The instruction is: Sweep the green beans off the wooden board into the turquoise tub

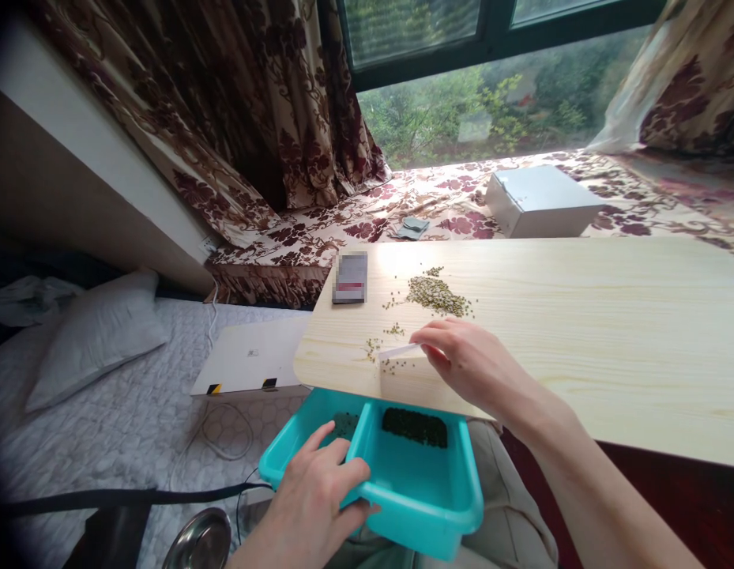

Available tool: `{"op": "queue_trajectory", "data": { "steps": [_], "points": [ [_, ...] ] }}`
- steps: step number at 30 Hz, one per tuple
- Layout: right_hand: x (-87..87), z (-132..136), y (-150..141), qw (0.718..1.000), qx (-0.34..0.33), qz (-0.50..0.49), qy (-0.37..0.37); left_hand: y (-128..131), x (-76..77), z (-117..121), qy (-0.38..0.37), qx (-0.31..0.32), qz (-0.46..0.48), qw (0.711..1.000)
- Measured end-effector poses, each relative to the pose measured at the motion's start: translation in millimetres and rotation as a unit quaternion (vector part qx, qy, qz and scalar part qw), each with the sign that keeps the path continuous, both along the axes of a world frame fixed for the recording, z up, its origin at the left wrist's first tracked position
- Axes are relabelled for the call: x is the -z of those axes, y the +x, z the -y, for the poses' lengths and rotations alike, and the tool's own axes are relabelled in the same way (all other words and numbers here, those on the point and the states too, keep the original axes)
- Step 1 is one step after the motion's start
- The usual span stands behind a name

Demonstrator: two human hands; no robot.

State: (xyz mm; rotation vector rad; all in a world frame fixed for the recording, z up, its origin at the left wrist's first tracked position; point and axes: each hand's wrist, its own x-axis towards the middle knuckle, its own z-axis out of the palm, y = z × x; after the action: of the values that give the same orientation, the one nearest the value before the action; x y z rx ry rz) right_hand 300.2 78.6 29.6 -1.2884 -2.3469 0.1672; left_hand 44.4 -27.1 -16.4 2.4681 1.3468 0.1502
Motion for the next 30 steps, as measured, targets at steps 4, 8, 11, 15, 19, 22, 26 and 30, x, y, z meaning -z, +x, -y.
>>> {"op": "queue_trajectory", "data": {
  "steps": [4, 8, 11, 15, 19, 22, 26, 30],
  "points": [
    [-4.6, 12, 13, 1.0, -0.008, 0.001, 0.001, -1, 4.0, -1, 0.006, 0.003, 0.004, 1.0],
    [-0.6, 21, 25, 0.999, 0.036, 0.011, 0.036, -1, 8.9, -1, 0.023, 0.0, 0.009, 1.0],
    [4.8, 26, 31, 0.997, 0.06, 0.018, 0.052, -1, 8.7, -1, 0.033, 0.001, 0.02, 0.999],
    [5.9, 31, 30, 0.998, 0.048, 0.006, 0.034, -1, 5.1, 0, 0.039, 0.0, 0.029, 0.999],
    [6.5, 28, 26, 0.997, 0.065, 0.007, 0.035, -2, 3.0, 0, 0.035, 0.001, 0.023, 0.999],
    [8.3, 25, 24, 0.996, 0.078, 0.017, 0.04, -2, 2.0, 0, 0.027, 0.001, 0.016, 1.0],
    [6.6, 28, 22, 0.997, 0.057, 0.009, 0.041, -1, 0.3, -1, 0.011, 0.004, 0.007, 1.0],
    [4.6, 30, 19, 0.998, 0.049, -0.001, 0.035, 0, -0.7, -2, 0.006, 0.005, 0.0, 1.0]
  ]
}}
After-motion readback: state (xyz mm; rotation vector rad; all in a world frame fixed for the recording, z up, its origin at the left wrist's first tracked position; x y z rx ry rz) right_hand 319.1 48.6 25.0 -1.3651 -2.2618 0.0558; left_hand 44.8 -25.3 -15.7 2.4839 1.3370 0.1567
